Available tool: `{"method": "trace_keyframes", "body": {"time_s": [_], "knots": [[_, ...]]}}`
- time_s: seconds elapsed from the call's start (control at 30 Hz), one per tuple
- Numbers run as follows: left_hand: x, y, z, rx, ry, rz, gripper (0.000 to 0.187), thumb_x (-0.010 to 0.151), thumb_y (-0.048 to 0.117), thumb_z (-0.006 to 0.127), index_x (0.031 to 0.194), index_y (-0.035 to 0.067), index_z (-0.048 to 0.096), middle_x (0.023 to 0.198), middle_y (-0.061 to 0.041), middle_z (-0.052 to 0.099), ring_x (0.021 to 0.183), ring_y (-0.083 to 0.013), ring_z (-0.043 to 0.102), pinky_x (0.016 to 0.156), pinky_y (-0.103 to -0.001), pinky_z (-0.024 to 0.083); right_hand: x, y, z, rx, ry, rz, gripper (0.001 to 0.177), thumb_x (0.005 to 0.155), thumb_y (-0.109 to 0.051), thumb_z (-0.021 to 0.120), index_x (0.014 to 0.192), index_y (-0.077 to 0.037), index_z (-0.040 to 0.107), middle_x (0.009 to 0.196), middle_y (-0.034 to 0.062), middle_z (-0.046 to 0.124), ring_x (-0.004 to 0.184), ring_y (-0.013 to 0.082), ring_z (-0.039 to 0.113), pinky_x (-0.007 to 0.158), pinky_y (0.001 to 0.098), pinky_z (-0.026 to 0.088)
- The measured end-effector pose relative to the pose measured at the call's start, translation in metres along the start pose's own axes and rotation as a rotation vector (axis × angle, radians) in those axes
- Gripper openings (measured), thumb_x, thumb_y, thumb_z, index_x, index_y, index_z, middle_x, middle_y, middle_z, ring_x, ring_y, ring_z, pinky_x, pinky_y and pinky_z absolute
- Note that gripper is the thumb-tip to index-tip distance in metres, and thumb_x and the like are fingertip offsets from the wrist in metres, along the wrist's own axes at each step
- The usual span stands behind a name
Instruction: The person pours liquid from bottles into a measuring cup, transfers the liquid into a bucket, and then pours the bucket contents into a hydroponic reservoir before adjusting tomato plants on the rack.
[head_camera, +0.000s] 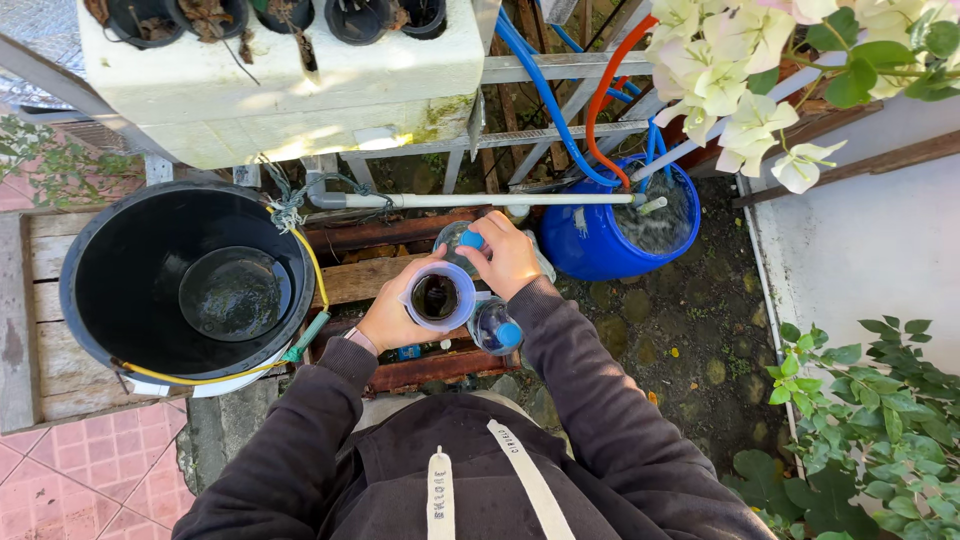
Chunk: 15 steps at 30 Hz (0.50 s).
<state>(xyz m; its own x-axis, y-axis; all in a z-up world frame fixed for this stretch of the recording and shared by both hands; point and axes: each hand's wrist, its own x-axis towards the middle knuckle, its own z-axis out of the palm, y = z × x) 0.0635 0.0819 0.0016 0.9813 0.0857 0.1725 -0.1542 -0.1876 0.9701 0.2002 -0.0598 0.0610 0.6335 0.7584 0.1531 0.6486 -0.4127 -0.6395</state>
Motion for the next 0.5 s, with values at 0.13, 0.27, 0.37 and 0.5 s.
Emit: {"method": "trace_keyframes", "body": {"time_s": [0.13, 0.27, 0.37, 0.5], "knots": [[0.0015, -0.0018, 0.0019, -0.007, -0.014, 0.008, 0.086, 0.052, 0.022, 0.084, 0.127, 0.009, 0.044, 0.144, -0.010, 0.036, 0.125, -0.0218, 0.046, 0.100, -0.034, 0.039, -0.0017, -0.0018, -0.0058, 0.008, 0.002, 0.001, 0.027, 0.078, -0.016, 0.069, 0.095, 0.000, 0.056, 0.089, 0.0091, 0.055, 0.066, 0.0192, 0.063, 0.059, 0.0299, 0.050], [0.0018, -0.0016, 0.0028, -0.041, -0.013, 0.001, 0.088, 0.051, 0.022, 0.084, 0.127, 0.008, 0.042, 0.143, -0.009, 0.037, 0.123, -0.0208, 0.048, 0.099, -0.033, 0.040, -0.0015, -0.0025, -0.0086, 0.021, -0.031, -0.024, 0.027, 0.079, -0.015, 0.067, 0.097, 0.000, 0.055, 0.089, 0.0103, 0.054, 0.067, 0.0217, 0.062, 0.059, 0.0314, 0.049], [0.0008, -0.0012, 0.0025, -0.040, -0.009, -0.011, 0.085, 0.053, 0.022, 0.083, 0.127, 0.008, 0.043, 0.143, -0.009, 0.038, 0.123, -0.0200, 0.048, 0.099, -0.033, 0.041, -0.0001, 0.0008, -0.0087, -0.082, -0.031, -0.147, 0.026, 0.080, -0.015, 0.066, 0.097, 0.000, 0.054, 0.088, 0.0119, 0.053, 0.075, 0.0282, 0.058, 0.063, 0.0353, 0.047], [0.0007, -0.0002, 0.0017, -0.063, -0.013, -0.031, 0.083, 0.054, 0.023, 0.083, 0.126, 0.008, 0.043, 0.143, -0.009, 0.038, 0.121, -0.0189, 0.050, 0.097, -0.032, 0.042, 0.0031, 0.0056, -0.0112, -0.227, -0.059, -0.301, 0.025, 0.080, -0.018, 0.065, 0.095, -0.001, 0.053, 0.090, 0.0125, 0.053, 0.084, 0.0334, 0.054, 0.072, 0.0397, 0.046]]}}
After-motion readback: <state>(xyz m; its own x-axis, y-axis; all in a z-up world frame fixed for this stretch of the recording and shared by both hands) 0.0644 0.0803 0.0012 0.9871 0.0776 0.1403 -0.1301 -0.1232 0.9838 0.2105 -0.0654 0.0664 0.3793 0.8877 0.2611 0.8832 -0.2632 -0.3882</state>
